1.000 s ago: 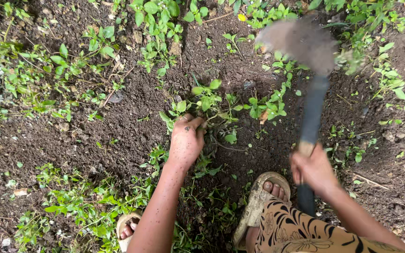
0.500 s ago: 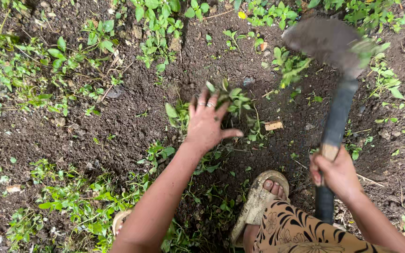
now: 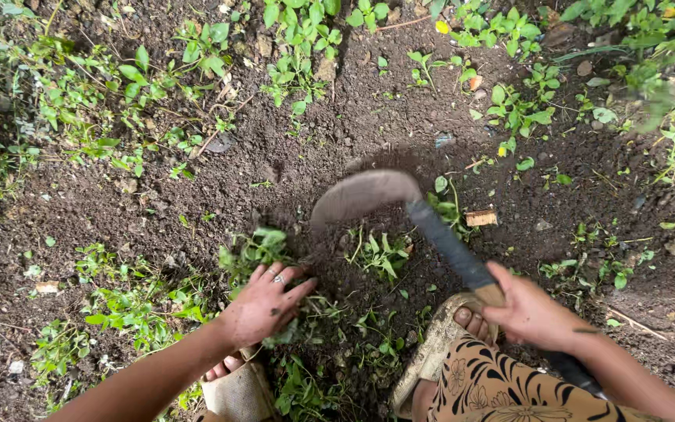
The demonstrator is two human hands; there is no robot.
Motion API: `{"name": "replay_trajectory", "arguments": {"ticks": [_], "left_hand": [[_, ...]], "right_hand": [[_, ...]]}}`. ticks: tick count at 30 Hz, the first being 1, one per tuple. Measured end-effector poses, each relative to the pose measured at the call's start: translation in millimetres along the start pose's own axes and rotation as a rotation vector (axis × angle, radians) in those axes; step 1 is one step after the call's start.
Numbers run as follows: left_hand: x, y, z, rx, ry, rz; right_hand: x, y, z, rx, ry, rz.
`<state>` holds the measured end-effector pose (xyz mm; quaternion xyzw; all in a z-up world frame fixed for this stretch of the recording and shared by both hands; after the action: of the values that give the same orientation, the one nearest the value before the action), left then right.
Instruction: The person uses a hoe to loosen the soil and remove weeds from a garden bed. They repeatedly strike the ground with the tool and pull out the uprooted plants by hand, clearing a patch of soil.
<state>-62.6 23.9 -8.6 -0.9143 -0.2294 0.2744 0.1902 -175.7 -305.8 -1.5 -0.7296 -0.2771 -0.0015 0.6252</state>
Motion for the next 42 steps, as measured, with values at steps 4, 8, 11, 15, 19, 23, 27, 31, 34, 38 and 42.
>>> {"name": "replay_trajectory", "arguments": {"ticks": [4,8,11,15,19,23,27,31,34,38,42], "left_hand": [[17,-18,-7,-0.041,-0.028,-0.042],[39,-2,-49,-0.254,-0.050,-0.164],[39,5,-113,-0.564,0.121,-0.184],[54,22,-163,-0.845,0.155,-0.210],[81,61,-171,-0.892,0.031,-0.288],[122,111,-173,-0.868,0.006,-0.466],[148,143,-152,-0.806,-0.027,-0.617],[109,143,-119,-0.844,-0.132,-0.507],[50,128,-99,-0.772,-0.077,-0.433],[-30,117,-75,-0.653,-0.156,-0.186],[-93,115,-48,-0.533,-0.273,0.046]], "right_hand": [[45,30,-45,-0.245,0.234,-0.172],[50,45,-16,-0.298,0.090,-0.025],[33,19,49,0.057,0.006,-0.011],[21,-5,47,0.087,-0.115,-0.099],[51,8,-30,-0.299,0.062,-0.148],[85,20,-67,-0.514,0.413,-0.257],[60,33,-31,-0.317,0.167,-0.085],[28,21,-9,-0.159,0.307,-0.111],[0,23,-49,-0.371,0.374,-0.066],[-35,35,-108,-0.708,0.775,-0.158],[-69,43,-67,-0.527,0.708,-0.009]]}}
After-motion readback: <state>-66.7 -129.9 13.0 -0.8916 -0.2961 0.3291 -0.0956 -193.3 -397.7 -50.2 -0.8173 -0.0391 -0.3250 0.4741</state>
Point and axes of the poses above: each hand's wrist, its own y-axis towards the middle knuckle, its own z-axis out of the palm, x = y × z, the point moved 10 cm from there along y, towards the middle knuckle, and after that the axes turned 8 degrees about -x, right-handed, at the moved point
